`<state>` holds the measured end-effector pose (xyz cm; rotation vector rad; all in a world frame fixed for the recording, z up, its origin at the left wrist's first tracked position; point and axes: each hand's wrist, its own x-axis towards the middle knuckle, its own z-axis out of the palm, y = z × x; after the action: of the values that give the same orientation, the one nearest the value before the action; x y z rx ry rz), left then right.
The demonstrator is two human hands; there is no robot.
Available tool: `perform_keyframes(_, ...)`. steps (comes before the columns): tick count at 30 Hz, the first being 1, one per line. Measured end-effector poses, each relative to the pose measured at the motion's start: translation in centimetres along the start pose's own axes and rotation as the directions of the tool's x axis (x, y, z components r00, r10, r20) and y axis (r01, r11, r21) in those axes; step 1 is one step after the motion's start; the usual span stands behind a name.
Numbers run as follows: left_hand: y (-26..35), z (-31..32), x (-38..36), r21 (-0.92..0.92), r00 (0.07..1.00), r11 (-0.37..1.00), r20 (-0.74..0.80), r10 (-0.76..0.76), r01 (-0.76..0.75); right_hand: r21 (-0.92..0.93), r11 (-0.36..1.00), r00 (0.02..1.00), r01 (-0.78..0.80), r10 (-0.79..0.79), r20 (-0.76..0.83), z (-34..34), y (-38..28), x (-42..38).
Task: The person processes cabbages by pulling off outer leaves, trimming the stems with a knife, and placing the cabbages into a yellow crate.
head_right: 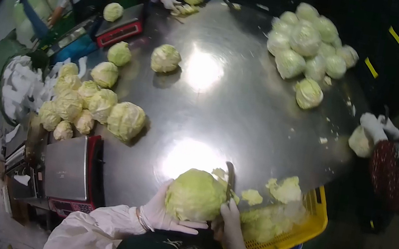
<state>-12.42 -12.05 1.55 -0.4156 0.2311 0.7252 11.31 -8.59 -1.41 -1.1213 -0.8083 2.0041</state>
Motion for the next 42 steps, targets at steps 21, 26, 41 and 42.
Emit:
perform_keyframes(21,34.3,6.9,-27.2,0.766,-0.282,-0.413,0.308,0.909,-0.494,-0.405,0.902,0.963,-0.151,0.227,0.146,10.0,1.9,-0.1)
perform_keyframes(26,41.1,6.3,-23.0,0.757,-0.319,-0.589,0.653,0.687,0.283,-0.409,0.907,0.963,-0.105,0.195,0.185,11.1,2.6,1.2)
perform_keyframes(41,49.2,12.0,-16.8,0.296,0.267,-0.262,0.023,0.963,0.919,-0.255,0.956,0.989,-0.149,0.15,-0.015,6.9,5.0,2.0)
perform_keyframes(42,49.4,12.8,-16.4,0.247,0.271,-0.261,-0.01,0.962,0.933,-0.3,0.942,0.989,-0.149,0.144,-0.038,5.1,6.9,2.7)
